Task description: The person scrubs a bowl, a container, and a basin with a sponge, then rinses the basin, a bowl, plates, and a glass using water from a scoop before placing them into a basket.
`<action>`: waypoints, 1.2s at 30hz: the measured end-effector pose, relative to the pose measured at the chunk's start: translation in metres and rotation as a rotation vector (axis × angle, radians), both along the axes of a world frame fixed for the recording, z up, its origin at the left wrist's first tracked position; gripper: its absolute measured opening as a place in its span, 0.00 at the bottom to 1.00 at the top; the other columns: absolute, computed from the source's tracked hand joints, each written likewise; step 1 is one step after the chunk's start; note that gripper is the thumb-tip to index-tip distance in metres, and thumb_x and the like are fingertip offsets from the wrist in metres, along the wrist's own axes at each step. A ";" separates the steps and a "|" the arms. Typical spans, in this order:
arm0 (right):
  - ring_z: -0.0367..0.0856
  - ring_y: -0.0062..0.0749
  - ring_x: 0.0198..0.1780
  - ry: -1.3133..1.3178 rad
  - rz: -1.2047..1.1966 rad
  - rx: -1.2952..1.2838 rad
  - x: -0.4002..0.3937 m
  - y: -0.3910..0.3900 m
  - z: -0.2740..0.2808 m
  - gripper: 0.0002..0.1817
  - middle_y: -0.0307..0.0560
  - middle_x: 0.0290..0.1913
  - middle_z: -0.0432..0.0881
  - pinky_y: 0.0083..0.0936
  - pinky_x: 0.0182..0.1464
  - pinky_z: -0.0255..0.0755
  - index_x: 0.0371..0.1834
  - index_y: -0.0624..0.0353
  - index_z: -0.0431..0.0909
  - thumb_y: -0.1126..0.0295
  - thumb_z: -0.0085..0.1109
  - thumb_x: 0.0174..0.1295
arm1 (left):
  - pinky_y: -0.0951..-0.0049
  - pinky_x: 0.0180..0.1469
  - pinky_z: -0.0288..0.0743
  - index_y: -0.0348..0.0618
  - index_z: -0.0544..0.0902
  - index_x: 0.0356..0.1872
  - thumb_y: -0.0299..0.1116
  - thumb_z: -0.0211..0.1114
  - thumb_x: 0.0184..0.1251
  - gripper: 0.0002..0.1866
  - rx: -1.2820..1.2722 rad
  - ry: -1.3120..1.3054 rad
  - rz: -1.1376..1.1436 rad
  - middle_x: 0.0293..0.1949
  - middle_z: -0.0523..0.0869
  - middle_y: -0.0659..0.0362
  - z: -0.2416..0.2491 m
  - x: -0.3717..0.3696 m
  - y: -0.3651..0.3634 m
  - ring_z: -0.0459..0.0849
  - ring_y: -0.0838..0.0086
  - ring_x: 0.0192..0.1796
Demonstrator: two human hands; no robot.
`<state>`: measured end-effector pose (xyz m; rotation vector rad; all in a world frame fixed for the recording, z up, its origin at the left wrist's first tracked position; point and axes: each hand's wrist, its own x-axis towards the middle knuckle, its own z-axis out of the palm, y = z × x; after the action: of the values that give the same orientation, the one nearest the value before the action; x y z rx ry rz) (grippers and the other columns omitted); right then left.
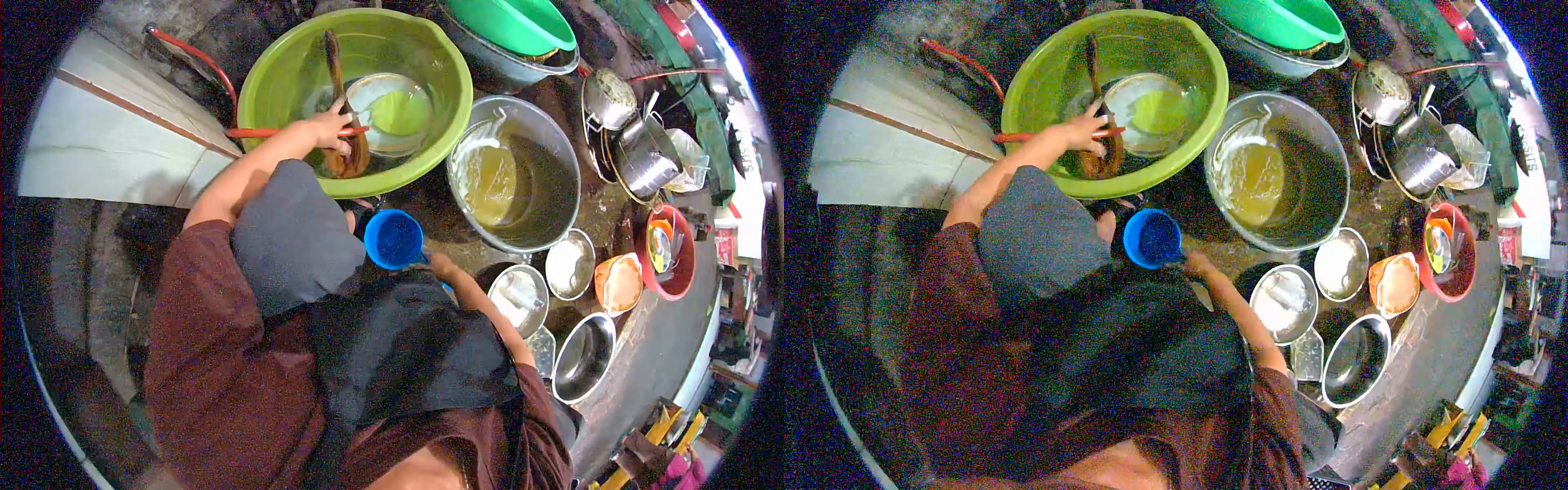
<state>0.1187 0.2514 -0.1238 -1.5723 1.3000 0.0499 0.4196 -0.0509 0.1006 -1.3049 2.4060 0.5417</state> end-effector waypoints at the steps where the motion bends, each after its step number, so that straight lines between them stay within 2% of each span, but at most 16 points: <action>1: 0.79 0.48 0.42 0.165 0.158 -0.028 -0.006 -0.008 0.033 0.19 0.54 0.43 0.80 0.38 0.46 0.70 0.46 0.53 0.75 0.56 0.57 0.54 | 0.60 0.59 0.65 0.56 0.56 0.66 0.49 0.73 0.38 0.50 -0.008 -0.021 0.008 0.68 0.40 0.46 -0.007 -0.004 0.000 0.67 0.50 0.60; 4: 0.78 0.50 0.39 0.251 0.241 -0.113 -0.023 -0.022 0.147 0.19 0.55 0.39 0.80 0.39 0.44 0.71 0.48 0.52 0.74 0.58 0.57 0.53 | 0.63 0.56 0.69 0.56 0.57 0.65 0.43 0.67 0.51 0.40 0.154 0.179 0.004 0.65 0.59 0.53 -0.095 0.016 -0.037 0.73 0.61 0.56; 6: 0.80 0.48 0.35 0.109 0.148 -0.099 -0.046 -0.027 0.197 0.22 0.56 0.36 0.80 0.39 0.40 0.72 0.50 0.54 0.72 0.57 0.59 0.53 | 0.61 0.60 0.63 0.59 0.58 0.64 0.44 0.68 0.49 0.40 0.277 0.554 0.067 0.68 0.45 0.52 -0.124 0.017 -0.049 0.66 0.55 0.61; 8: 0.78 0.26 0.23 0.101 0.015 -0.011 -0.058 -0.035 0.276 0.20 0.47 0.26 0.80 0.25 0.28 0.74 0.47 0.57 0.73 0.59 0.60 0.54 | 0.60 0.63 0.59 0.61 0.58 0.65 0.48 0.66 0.50 0.39 0.581 0.829 0.202 0.70 0.39 0.55 -0.101 0.006 -0.035 0.62 0.51 0.64; 10: 0.76 0.23 0.24 0.037 -0.115 0.154 -0.073 -0.044 0.340 0.24 0.44 0.29 0.80 0.20 0.23 0.72 0.51 0.56 0.72 0.60 0.64 0.51 | 0.62 0.64 0.58 0.62 0.58 0.65 0.59 0.58 0.54 0.37 -0.088 0.166 0.097 0.70 0.42 0.58 -0.043 -0.009 -0.008 0.58 0.54 0.66; 14: 0.71 0.18 0.23 -0.126 -0.245 -0.192 -0.084 -0.073 0.401 0.16 0.38 0.31 0.78 0.18 0.23 0.68 0.49 0.56 0.73 0.73 0.57 0.56 | 0.47 0.65 0.48 0.57 0.67 0.60 0.60 0.45 0.62 0.29 -0.291 0.041 0.024 0.66 0.57 0.56 -0.037 -0.014 -0.011 0.49 0.54 0.69; 17: 0.75 0.31 0.26 0.124 -0.264 -0.695 -0.054 -0.132 0.372 0.17 0.47 0.27 0.76 0.29 0.30 0.69 0.46 0.62 0.69 0.69 0.56 0.55 | 0.47 0.65 0.45 0.58 0.70 0.58 0.54 0.41 0.64 0.25 -0.441 -0.141 0.017 0.67 0.54 0.59 -0.019 -0.028 -0.003 0.48 0.58 0.69; 18: 0.78 0.45 0.38 0.219 -0.176 -1.028 -0.050 -0.158 0.335 0.19 0.58 0.36 0.77 0.37 0.41 0.69 0.48 0.63 0.69 0.68 0.55 0.54 | 0.47 0.65 0.44 0.53 0.71 0.57 0.50 0.39 0.67 0.24 -0.499 -0.257 -0.059 0.68 0.51 0.60 -0.015 -0.031 -0.001 0.46 0.62 0.70; 19: 0.74 0.53 0.48 0.365 -0.260 -0.965 -0.034 -0.181 0.314 0.18 0.62 0.43 0.75 0.42 0.50 0.66 0.50 0.63 0.67 0.69 0.49 0.56 | 0.50 0.66 0.42 0.50 0.71 0.57 0.42 0.40 0.67 0.21 -0.513 -0.228 -0.040 0.67 0.56 0.57 -0.014 -0.037 0.001 0.50 0.61 0.69; 22: 0.82 0.41 0.33 0.758 -0.280 -0.907 0.034 -0.218 0.301 0.08 0.51 0.33 0.79 0.37 0.30 0.77 0.37 0.59 0.70 0.70 0.43 0.58 | 0.53 0.67 0.43 0.48 0.71 0.57 0.37 0.43 0.65 0.20 -0.205 -0.358 -0.060 0.64 0.63 0.53 -0.004 -0.045 0.001 0.55 0.59 0.68; 26: 0.82 0.34 0.38 0.879 -0.192 -0.800 0.074 -0.234 0.269 0.10 0.47 0.38 0.80 0.29 0.35 0.76 0.39 0.58 0.72 0.68 0.47 0.57 | 0.55 0.67 0.45 0.46 0.70 0.57 0.31 0.45 0.62 0.21 -0.326 -0.177 -0.007 0.59 0.69 0.50 -0.030 -0.043 -0.002 0.63 0.59 0.64; 29: 0.82 0.36 0.37 0.707 -0.133 -0.603 0.078 -0.241 0.270 0.12 0.50 0.36 0.82 0.29 0.36 0.75 0.35 0.63 0.76 0.65 0.52 0.54 | 0.58 0.62 0.58 0.39 0.77 0.48 0.32 0.45 0.63 0.17 -0.591 -0.424 -0.282 0.58 0.67 0.45 -0.060 -0.035 -0.013 0.68 0.60 0.59; 32: 0.81 0.36 0.30 0.478 -0.303 -0.489 0.058 -0.248 0.268 0.18 0.51 0.32 0.81 0.28 0.31 0.74 0.31 0.66 0.76 0.58 0.59 0.50 | 0.58 0.56 0.64 0.45 0.77 0.50 0.33 0.53 0.55 0.19 -0.664 -0.144 -0.311 0.53 0.75 0.49 -0.051 -0.038 -0.004 0.75 0.62 0.54; 34: 0.80 0.35 0.26 0.317 -0.430 -0.434 0.041 -0.245 0.265 0.21 0.50 0.27 0.80 0.27 0.27 0.73 0.29 0.66 0.77 0.55 0.63 0.48 | 0.59 0.50 0.70 0.43 0.80 0.45 0.34 0.54 0.53 0.17 -0.151 -0.316 -0.144 0.46 0.80 0.48 -0.036 -0.061 0.001 0.79 0.62 0.47; 35: 0.76 0.30 0.22 -0.063 -0.652 -0.278 0.033 -0.238 0.263 0.23 0.47 0.23 0.77 0.25 0.23 0.69 0.29 0.64 0.76 0.52 0.65 0.46 | 0.59 0.46 0.71 0.40 0.80 0.40 0.32 0.53 0.53 0.14 -0.135 -0.388 -0.495 0.40 0.82 0.47 -0.005 -0.073 0.010 0.81 0.60 0.42; 36: 0.72 0.26 0.17 -0.448 -0.853 -0.107 0.026 -0.231 0.261 0.24 0.44 0.19 0.74 0.23 0.18 0.65 0.28 0.63 0.76 0.50 0.67 0.44 | 0.59 0.46 0.71 0.40 0.80 0.40 0.32 0.53 0.53 0.14 -0.134 -0.395 -0.502 0.40 0.82 0.47 0.009 -0.080 0.010 0.81 0.60 0.42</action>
<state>0.1451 0.0202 0.1368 -0.9205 1.5077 -0.8631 0.3400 -0.0411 0.1092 -0.7149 2.3247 -0.0189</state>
